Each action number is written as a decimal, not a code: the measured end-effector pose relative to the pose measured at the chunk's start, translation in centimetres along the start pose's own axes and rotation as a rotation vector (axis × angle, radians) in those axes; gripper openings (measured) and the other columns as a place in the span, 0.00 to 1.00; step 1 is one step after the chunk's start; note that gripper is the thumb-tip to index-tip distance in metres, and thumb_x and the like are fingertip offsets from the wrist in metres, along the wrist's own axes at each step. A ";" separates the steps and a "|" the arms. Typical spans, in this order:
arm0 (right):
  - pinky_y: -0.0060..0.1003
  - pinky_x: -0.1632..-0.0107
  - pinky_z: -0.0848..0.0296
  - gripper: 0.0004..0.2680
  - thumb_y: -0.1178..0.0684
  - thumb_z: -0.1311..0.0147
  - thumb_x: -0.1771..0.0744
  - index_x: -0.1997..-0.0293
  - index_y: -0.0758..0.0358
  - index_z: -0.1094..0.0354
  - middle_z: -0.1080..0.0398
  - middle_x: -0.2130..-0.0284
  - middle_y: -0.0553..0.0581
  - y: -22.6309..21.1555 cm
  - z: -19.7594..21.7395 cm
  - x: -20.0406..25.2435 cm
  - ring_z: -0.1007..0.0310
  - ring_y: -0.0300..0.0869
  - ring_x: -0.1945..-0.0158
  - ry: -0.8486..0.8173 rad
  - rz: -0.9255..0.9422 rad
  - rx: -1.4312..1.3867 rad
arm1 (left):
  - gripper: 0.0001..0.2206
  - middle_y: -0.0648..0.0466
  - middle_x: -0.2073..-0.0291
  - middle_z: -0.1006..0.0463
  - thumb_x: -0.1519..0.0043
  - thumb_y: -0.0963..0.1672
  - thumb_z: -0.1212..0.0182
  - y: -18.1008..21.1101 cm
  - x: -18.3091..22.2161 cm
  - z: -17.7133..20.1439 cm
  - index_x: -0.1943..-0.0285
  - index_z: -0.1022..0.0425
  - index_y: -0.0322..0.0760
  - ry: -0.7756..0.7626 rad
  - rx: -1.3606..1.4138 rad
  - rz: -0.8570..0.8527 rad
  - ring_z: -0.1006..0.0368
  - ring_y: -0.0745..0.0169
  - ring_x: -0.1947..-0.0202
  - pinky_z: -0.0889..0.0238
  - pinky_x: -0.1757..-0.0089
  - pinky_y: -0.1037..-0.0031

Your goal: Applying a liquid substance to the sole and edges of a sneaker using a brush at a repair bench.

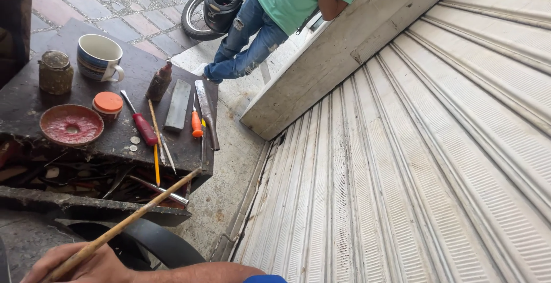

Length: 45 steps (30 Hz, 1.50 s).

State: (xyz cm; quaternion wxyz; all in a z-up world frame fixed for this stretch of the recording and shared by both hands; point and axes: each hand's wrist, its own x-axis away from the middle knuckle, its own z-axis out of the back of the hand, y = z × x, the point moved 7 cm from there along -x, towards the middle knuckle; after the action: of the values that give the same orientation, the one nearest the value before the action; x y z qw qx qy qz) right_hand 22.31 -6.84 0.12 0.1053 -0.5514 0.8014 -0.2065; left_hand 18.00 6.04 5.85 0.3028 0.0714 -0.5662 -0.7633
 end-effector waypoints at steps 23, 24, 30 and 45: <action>0.42 0.65 0.16 0.06 0.70 0.44 0.34 0.59 0.74 0.37 0.29 0.61 0.78 -8.2 -10.3 -5.2 0.19 0.57 0.67 -0.277 0.506 0.833 | 0.43 0.37 0.45 0.24 0.57 0.39 0.35 -0.9 8.2 7.5 0.25 0.36 0.52 0.210 0.222 0.086 0.27 0.34 0.43 0.39 0.48 0.49; 0.42 0.65 0.16 0.06 0.70 0.44 0.34 0.59 0.74 0.37 0.29 0.61 0.78 -7.7 -10.8 -4.8 0.19 0.57 0.67 -0.277 0.502 0.829 | 0.43 0.37 0.45 0.24 0.57 0.39 0.35 -1.0 8.3 7.4 0.25 0.36 0.52 0.211 0.221 0.091 0.27 0.34 0.43 0.39 0.48 0.49; 0.42 0.64 0.16 0.07 0.69 0.38 0.37 0.65 0.71 0.33 0.27 0.62 0.77 -5.9 -13.0 -3.5 0.18 0.55 0.66 -0.371 0.427 0.902 | 0.43 0.39 0.45 0.23 0.56 0.39 0.35 -1.2 8.2 7.4 0.25 0.37 0.53 0.182 0.261 0.110 0.26 0.36 0.45 0.37 0.48 0.51; 0.34 0.51 0.22 0.05 0.56 0.34 0.35 0.62 0.54 0.28 0.23 0.59 0.59 -6.5 -13.6 -3.2 0.22 0.42 0.56 -0.231 0.505 1.235 | 0.46 0.60 0.34 0.27 0.58 0.42 0.29 -3.2 6.5 5.8 0.24 0.39 0.56 0.037 -0.032 0.195 0.31 0.61 0.37 0.45 0.39 0.68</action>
State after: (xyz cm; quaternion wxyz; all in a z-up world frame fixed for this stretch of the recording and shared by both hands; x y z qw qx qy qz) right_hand 23.53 -2.98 14.94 0.5310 -0.2041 0.6242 -0.5355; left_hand 8.97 7.80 6.50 0.3871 0.0251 -0.5523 -0.7378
